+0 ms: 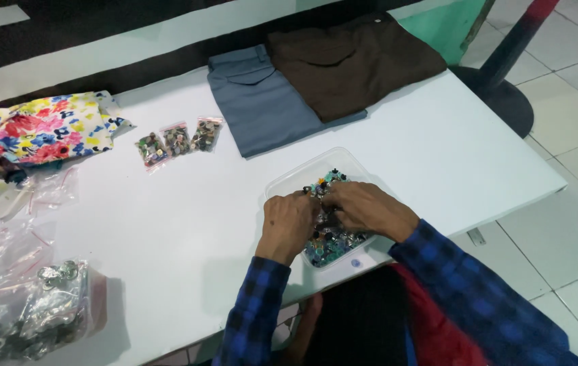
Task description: The person sorts small buttons from a plastic container onto a white table, then places them into small plastic bags. They repeat this process, picking up buttons, arranging them, and bagging them.
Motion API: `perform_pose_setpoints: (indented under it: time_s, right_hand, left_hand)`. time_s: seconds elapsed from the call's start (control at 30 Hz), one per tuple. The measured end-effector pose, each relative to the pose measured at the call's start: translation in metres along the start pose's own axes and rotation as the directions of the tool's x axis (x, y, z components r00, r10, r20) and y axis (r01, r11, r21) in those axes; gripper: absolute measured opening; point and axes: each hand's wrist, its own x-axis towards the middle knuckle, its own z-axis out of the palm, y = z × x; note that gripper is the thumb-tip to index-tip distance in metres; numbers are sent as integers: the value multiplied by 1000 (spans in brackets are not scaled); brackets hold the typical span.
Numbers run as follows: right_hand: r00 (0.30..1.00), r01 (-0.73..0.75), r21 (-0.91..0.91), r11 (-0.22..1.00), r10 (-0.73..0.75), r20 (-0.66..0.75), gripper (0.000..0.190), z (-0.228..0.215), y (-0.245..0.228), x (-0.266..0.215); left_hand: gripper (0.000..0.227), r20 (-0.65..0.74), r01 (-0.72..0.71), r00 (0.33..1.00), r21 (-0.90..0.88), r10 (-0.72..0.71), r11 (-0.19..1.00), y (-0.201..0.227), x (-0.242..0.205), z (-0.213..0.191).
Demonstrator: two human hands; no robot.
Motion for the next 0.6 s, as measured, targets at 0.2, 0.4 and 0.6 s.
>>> perform_pose_setpoints:
  time_s: [0.2, 0.4, 0.6]
  right_hand:
    - [999, -21, -27, 999, 20, -36, 27, 10, 9, 2]
    - [983, 12, 182, 983, 22, -184, 25, -10, -7, -16]
    - [961, 33, 379, 925, 75, -266, 25, -15, -11, -21]
  left_hand:
    - [16, -70, 16, 997, -146, -26, 989, -1, -8, -15]
    - [18, -19, 94, 994, -285, -104, 954, 2, -17, -36]
    - [23, 31, 116, 993, -451, -114, 885, -1, -17, -35]
